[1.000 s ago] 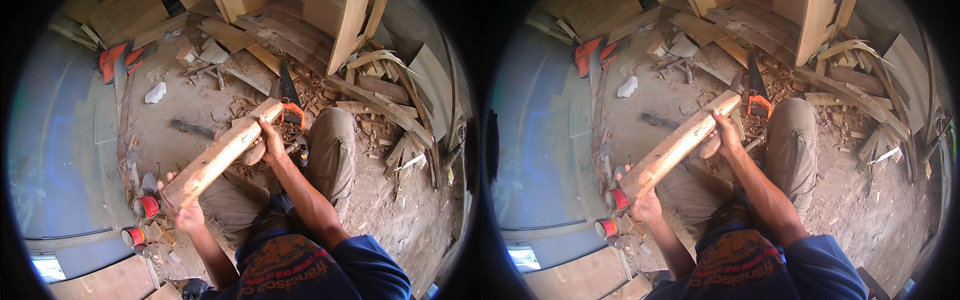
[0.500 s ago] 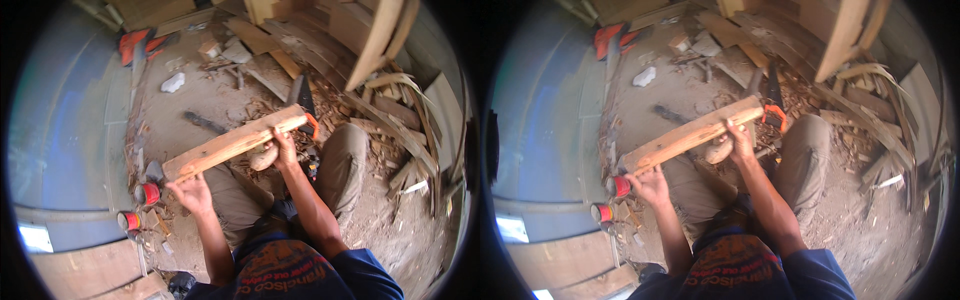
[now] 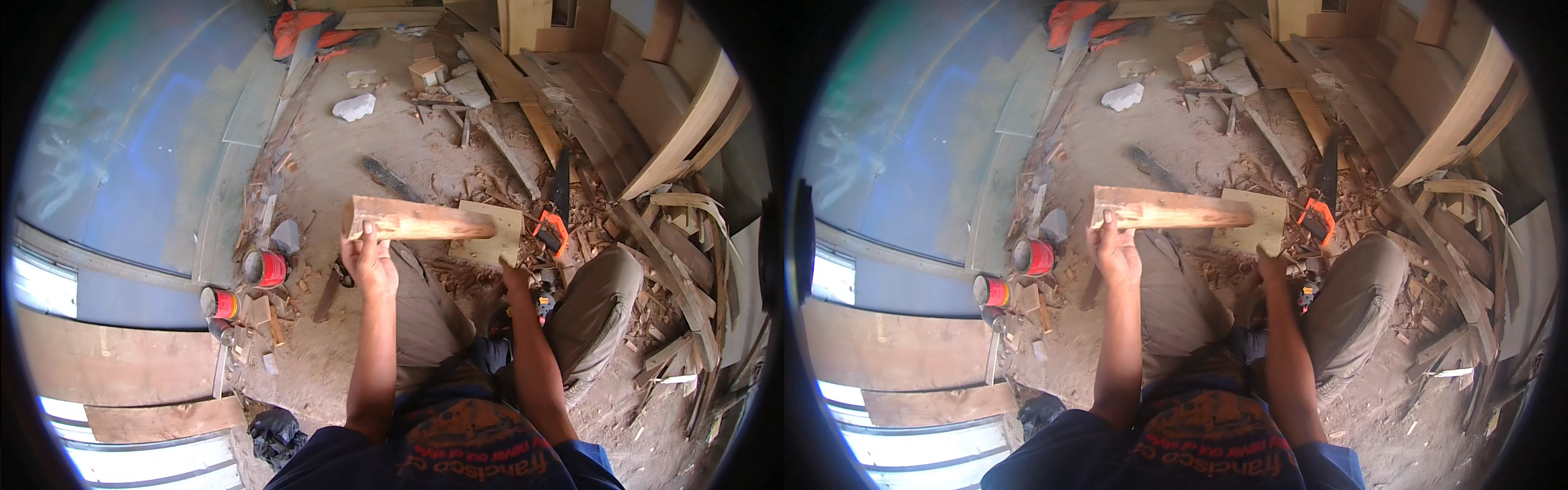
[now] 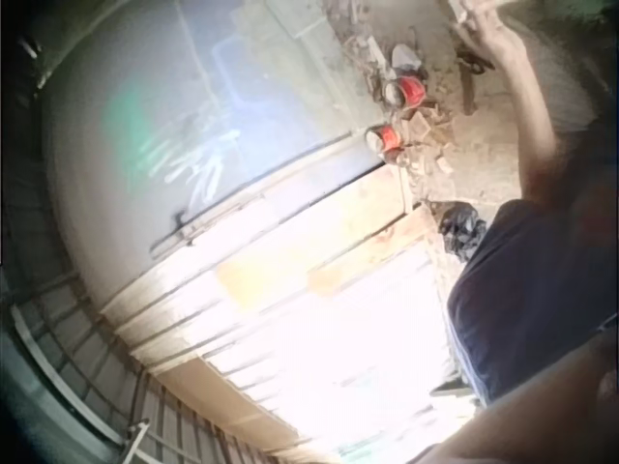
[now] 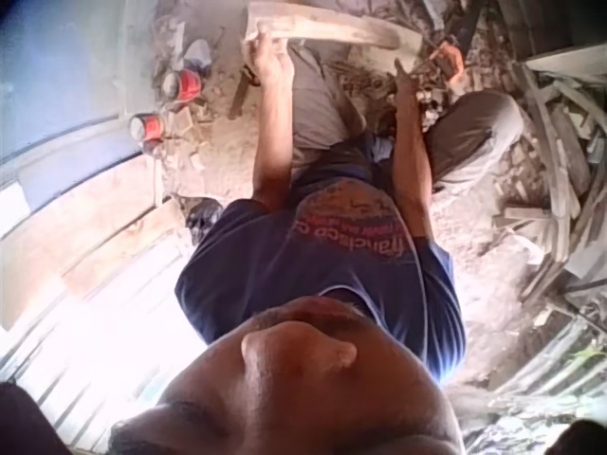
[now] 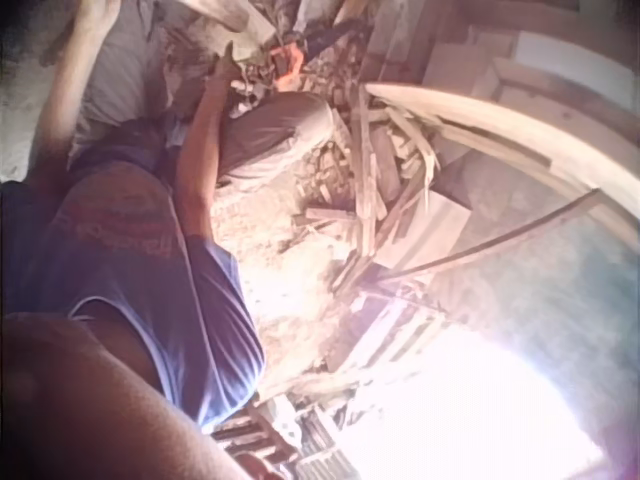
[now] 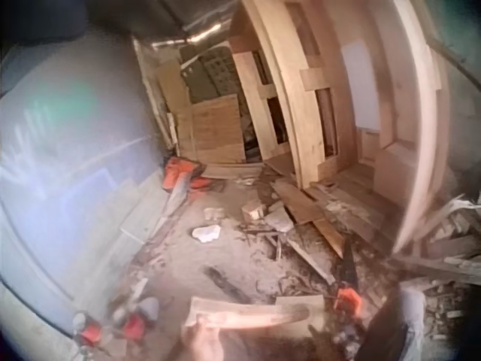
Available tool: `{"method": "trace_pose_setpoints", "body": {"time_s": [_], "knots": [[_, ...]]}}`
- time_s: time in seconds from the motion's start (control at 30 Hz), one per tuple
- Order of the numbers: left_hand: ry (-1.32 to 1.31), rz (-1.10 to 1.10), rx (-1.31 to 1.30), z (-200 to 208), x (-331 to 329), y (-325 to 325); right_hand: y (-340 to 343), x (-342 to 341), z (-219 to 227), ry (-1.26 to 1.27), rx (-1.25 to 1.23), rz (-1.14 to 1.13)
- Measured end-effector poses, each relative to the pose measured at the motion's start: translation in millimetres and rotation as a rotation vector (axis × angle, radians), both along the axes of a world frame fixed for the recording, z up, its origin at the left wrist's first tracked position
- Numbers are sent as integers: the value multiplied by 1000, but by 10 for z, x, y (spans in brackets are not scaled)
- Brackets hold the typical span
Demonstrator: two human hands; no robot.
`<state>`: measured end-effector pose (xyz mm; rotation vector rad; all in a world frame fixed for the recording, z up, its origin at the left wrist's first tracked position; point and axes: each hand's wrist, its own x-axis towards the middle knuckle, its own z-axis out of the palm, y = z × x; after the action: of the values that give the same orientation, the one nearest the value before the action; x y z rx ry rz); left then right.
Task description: The person carves a piece of wood using a knife while sitting on the floor. They repeatedly scrape and shape the wood, then switch to a saw to cut a smaller piece of wood.
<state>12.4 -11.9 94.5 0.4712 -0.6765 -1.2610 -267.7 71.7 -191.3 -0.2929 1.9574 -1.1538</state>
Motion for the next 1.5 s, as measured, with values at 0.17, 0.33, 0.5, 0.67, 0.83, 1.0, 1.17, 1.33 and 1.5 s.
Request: {"method": "trace_pose_setpoints", "body": {"time_s": [0.17, 0.33, 0.5, 0.67, 0.83, 1.0, 1.17, 1.33, 1.5], "knots": [[-173, 245, 45, -30, 656, 30, 348, 959, 62, 407, 356, 364], [-81, 425, 140, -137, 1095, -167, 382, 863, 265, 502, 292, 365], [85, 490, 216, -408, 1402, -376, 418, 807, 105, 473, 274, 512], [164, 451, 344, -770, 1762, -369, 559, 1096, -19, 478, 364, 690], [238, 407, 417, -1084, 1721, -501, 647, 835, -188, 613, 239, 497], [262, 315, 475, -1194, 1373, -665, 270, 324, 200, 47, -35, -11], [70, 118, 546, -1221, 1078, -822, -14, 398, 1254, -565, -408, -176], [-52, -153, 704, -1240, 200, -813, 406, 282, 1430, -552, -333, -136], [-165, -590, 926, -1644, -537, -430, 572, 475, 1346, -525, -429, -281]]}}
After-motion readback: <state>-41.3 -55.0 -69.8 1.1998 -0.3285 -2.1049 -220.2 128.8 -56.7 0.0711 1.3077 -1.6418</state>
